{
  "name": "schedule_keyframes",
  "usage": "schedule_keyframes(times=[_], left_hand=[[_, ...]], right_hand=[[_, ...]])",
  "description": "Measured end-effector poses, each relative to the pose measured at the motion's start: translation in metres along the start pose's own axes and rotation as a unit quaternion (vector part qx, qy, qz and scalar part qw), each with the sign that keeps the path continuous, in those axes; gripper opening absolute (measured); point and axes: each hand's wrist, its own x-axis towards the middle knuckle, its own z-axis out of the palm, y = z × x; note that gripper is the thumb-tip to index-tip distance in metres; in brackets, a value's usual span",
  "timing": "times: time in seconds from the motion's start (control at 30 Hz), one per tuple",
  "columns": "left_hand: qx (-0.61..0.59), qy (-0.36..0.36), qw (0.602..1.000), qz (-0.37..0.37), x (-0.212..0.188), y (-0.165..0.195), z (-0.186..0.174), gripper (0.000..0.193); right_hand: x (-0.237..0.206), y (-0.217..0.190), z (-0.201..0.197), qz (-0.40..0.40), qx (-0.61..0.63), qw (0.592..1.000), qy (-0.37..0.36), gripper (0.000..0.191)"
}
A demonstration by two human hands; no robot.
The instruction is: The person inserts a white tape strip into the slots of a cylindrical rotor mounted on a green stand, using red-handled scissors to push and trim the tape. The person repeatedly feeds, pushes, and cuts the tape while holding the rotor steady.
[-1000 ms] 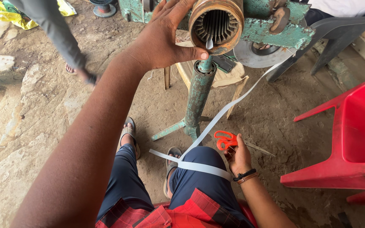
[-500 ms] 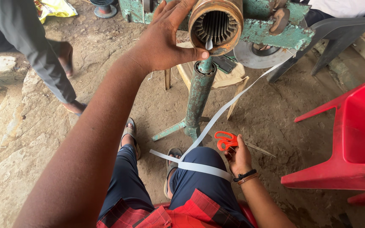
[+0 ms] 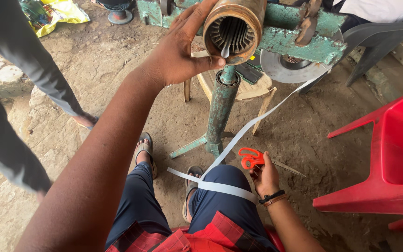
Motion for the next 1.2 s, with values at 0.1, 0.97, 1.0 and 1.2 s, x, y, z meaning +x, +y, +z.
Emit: schedule_keyframes(times=[0.1,0.97,1.0,1.2], left_hand=[[-0.05,0.017,0.998,-0.033,-0.004,0.007,0.004,0.1],[0.275,0.123,0.953,-0.038,-0.075,0.079,0.067,0.035],[0.279,0.117,0.952,-0.037,-0.076,0.077,0.067,0.035],[0.278,0.109,0.953,-0.04,-0.077,0.072,0.063,0.03]], right_hand=[[0.0,0.0,0.0,-0.001,0.008,1.0,0.004,0.045],[0.008,0.003,-0.001,-0.003,0.015,0.999,0.035,0.044],[0.008,0.003,-0.001,-0.003,0.016,0.999,0.034,0.044],[0.009,0.003,-0.003,-0.004,0.014,0.999,0.035,0.042]])
